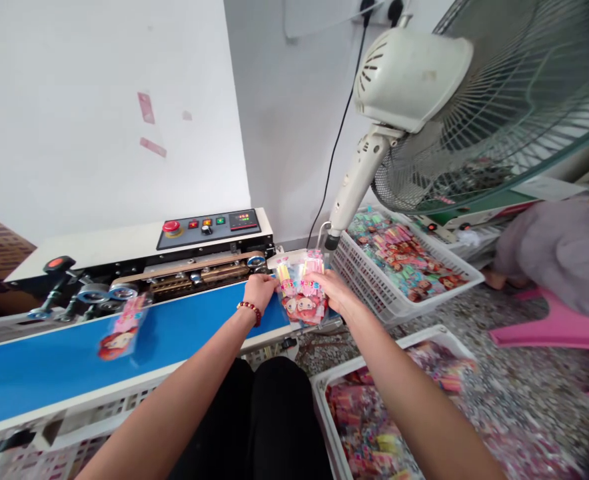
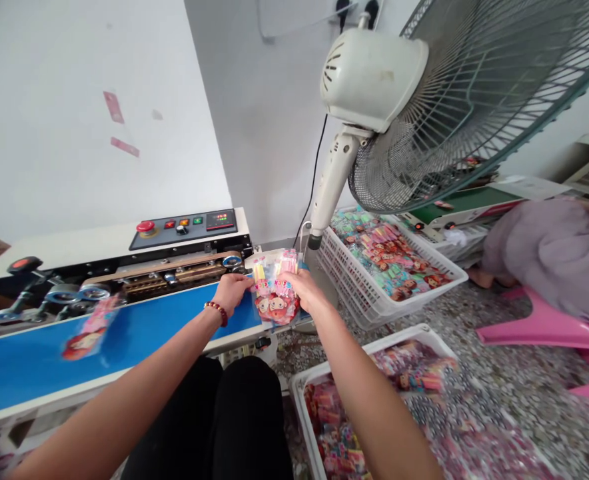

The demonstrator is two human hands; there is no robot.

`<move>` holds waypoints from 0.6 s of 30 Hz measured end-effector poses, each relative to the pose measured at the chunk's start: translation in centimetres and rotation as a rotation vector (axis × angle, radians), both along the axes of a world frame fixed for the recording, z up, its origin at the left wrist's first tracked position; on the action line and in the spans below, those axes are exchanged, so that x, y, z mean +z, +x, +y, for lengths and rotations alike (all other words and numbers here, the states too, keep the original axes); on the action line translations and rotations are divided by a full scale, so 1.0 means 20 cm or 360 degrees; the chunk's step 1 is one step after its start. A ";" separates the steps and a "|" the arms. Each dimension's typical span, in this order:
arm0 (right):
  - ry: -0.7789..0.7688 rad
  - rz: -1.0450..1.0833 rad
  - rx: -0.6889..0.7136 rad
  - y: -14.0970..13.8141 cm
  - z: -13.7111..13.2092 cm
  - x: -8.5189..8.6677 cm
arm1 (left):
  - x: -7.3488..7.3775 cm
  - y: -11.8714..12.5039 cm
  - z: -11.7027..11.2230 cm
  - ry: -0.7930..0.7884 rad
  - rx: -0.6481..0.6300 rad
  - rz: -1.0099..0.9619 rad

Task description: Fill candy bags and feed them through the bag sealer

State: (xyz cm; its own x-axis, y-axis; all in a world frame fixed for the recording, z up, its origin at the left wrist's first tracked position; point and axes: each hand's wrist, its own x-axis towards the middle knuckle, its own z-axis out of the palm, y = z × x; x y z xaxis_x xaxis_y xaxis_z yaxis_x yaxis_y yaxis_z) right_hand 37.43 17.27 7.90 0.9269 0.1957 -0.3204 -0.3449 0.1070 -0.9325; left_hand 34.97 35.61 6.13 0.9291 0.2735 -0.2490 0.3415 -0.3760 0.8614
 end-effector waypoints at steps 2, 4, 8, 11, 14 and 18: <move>-0.0011 0.0027 -0.0005 0.01 -0.02 0.00 | 0.01 0.01 0.04 0.0089 0.0029 0.0034; -0.0036 0.0042 -0.0025 0.01 -0.03 0.00 | 0.02 0.03 0.07 0.0158 0.0050 0.0065; -0.0051 0.0040 -0.0048 0.00 -0.02 0.02 | 0.05 0.03 0.17 0.0250 0.0093 0.0119; -0.0033 0.0072 -0.0009 -0.01 0.02 0.02 | 0.08 -0.02 0.30 0.0324 0.0126 0.0156; 0.0061 0.0085 0.0046 -0.01 0.06 0.02 | 0.11 -0.14 0.44 0.0614 0.0073 0.0193; 0.0166 0.0117 0.0159 -0.02 0.10 0.02 | 0.16 -0.33 0.45 0.1171 0.0328 -0.0093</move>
